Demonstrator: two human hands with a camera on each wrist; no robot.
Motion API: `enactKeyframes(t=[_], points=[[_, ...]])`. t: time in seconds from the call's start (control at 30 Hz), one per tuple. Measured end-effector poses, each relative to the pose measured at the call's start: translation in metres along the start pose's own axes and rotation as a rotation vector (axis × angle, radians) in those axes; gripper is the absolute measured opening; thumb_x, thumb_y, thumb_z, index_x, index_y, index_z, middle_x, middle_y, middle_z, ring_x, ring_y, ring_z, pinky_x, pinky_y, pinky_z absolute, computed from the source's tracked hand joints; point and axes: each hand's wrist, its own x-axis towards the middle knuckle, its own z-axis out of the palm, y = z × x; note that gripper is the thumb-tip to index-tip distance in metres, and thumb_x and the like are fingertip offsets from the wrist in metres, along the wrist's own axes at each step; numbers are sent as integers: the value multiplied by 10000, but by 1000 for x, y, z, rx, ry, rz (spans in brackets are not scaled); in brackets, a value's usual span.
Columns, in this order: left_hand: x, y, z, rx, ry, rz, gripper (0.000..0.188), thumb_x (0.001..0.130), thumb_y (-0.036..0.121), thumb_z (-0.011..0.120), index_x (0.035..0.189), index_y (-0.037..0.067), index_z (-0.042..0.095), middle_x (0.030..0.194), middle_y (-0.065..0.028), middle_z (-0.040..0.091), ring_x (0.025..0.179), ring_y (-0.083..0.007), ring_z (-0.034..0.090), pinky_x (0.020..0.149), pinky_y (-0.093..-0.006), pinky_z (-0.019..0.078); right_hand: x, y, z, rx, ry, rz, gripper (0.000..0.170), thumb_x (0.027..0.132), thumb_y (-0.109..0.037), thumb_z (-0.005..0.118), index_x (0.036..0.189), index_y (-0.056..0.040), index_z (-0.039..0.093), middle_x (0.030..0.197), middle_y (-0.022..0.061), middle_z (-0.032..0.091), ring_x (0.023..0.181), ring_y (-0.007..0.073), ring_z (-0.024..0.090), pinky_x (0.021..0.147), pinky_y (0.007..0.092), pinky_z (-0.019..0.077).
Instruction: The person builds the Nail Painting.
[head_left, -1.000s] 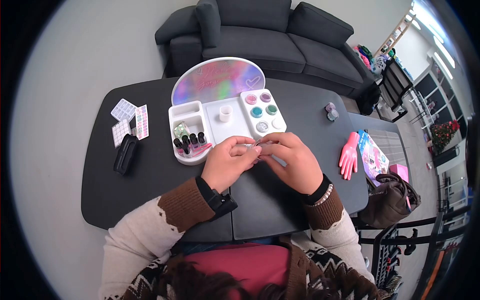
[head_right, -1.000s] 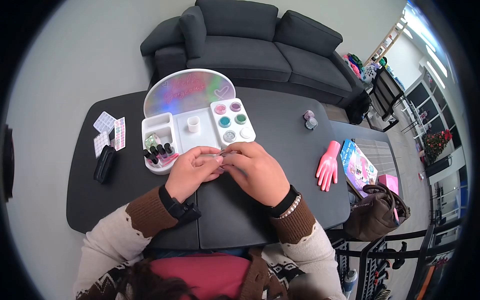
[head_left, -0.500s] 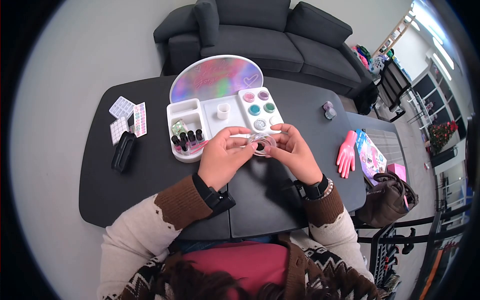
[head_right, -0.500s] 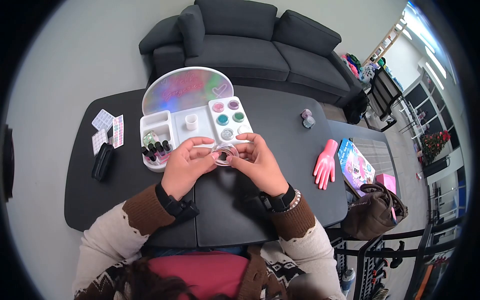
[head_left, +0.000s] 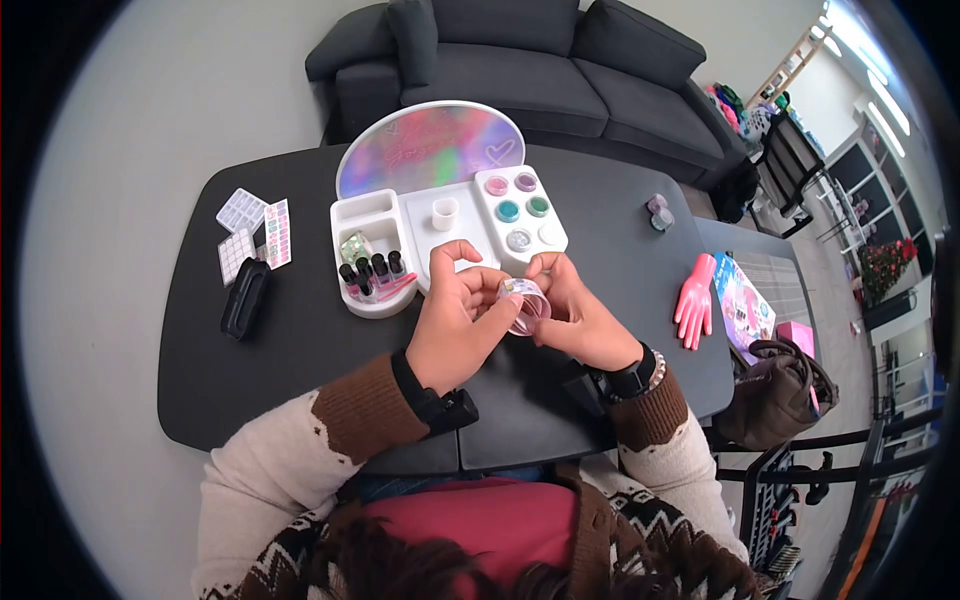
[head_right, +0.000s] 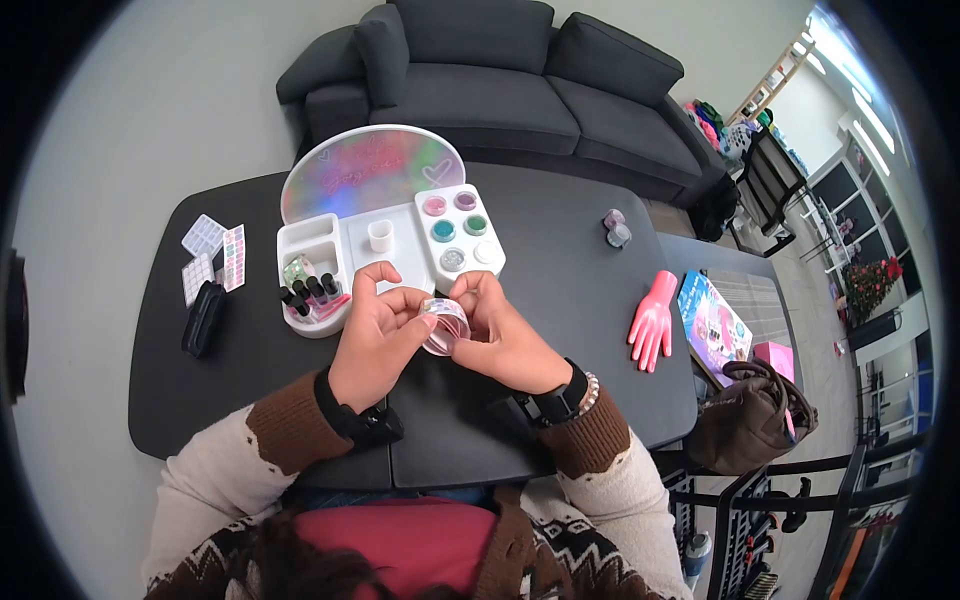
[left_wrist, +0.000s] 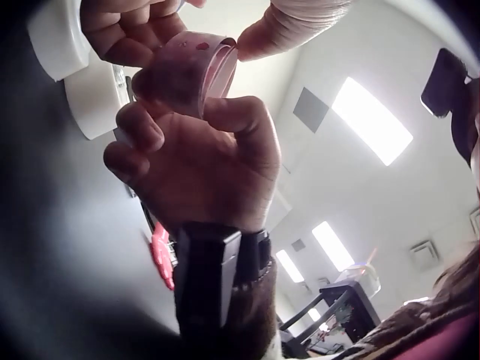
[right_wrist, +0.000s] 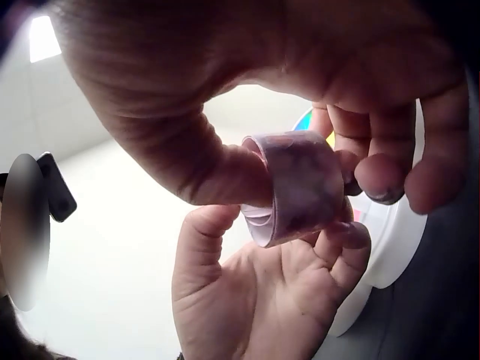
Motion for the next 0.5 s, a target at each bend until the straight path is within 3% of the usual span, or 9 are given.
enactKeyframes(t=[0.1, 0.23, 0.3, 0.4, 0.47, 0.5], points=[[-2, 3, 2, -109, -57, -21, 608, 1010, 11, 724, 1400, 46, 259, 1204, -165, 681, 1098, -174, 708, 951, -319, 594, 1, 4, -1, 18, 49, -7, 514, 961, -6, 630, 1391, -67, 355, 1195, 59, 614, 977, 92, 608, 753, 257, 527], [-5, 2, 5, 44, -128, 21, 605, 1001, 15, 726, 1426, 65, 299, 1245, -132, 663, 1127, -150, 690, 900, -265, 535, 5, 12, -9, 163, 134, 2, 431, 988, -66, 574, 1372, -65, 378, 1125, 69, 654, 873, 111, 622, 694, 262, 517], [-5, 1, 5, 95, -140, 32, 606, 999, 16, 725, 1442, 68, 315, 1265, -126, 653, 1118, -138, 685, 874, -247, 512, 3, 10, -3, 140, 148, -8, 410, 989, -82, 550, 1366, -68, 389, 1111, 68, 665, 884, 123, 635, 696, 257, 519], [-5, 1, 4, -52, -141, -59, 604, 995, 15, 721, 1467, 58, 346, 1311, -130, 622, 1083, -112, 666, 850, -235, 500, 3, 10, 1, 119, 193, -30, 429, 974, -67, 552, 1370, -69, 387, 1121, 70, 662, 889, 119, 628, 703, 259, 519], [-4, -3, -2, -22, -217, -128, 578, 1029, -25, 669, 1510, 53, 356, 1386, -132, 577, 1260, -181, 633, 1107, -366, 535, 5, 17, -2, 66, 219, -148, 442, 970, -47, 529, 1389, -67, 389, 1129, 65, 661, 892, 114, 620, 716, 260, 518], [-3, -2, -2, -24, -216, -128, 578, 1029, -25, 669, 1510, 53, 356, 1386, -132, 577, 1260, -181, 633, 1107, -366, 535, 5, 18, -1, 66, 219, -146, 442, 970, -47, 529, 1389, -67, 389, 1129, 65, 661, 892, 114, 620, 716, 260, 518]])
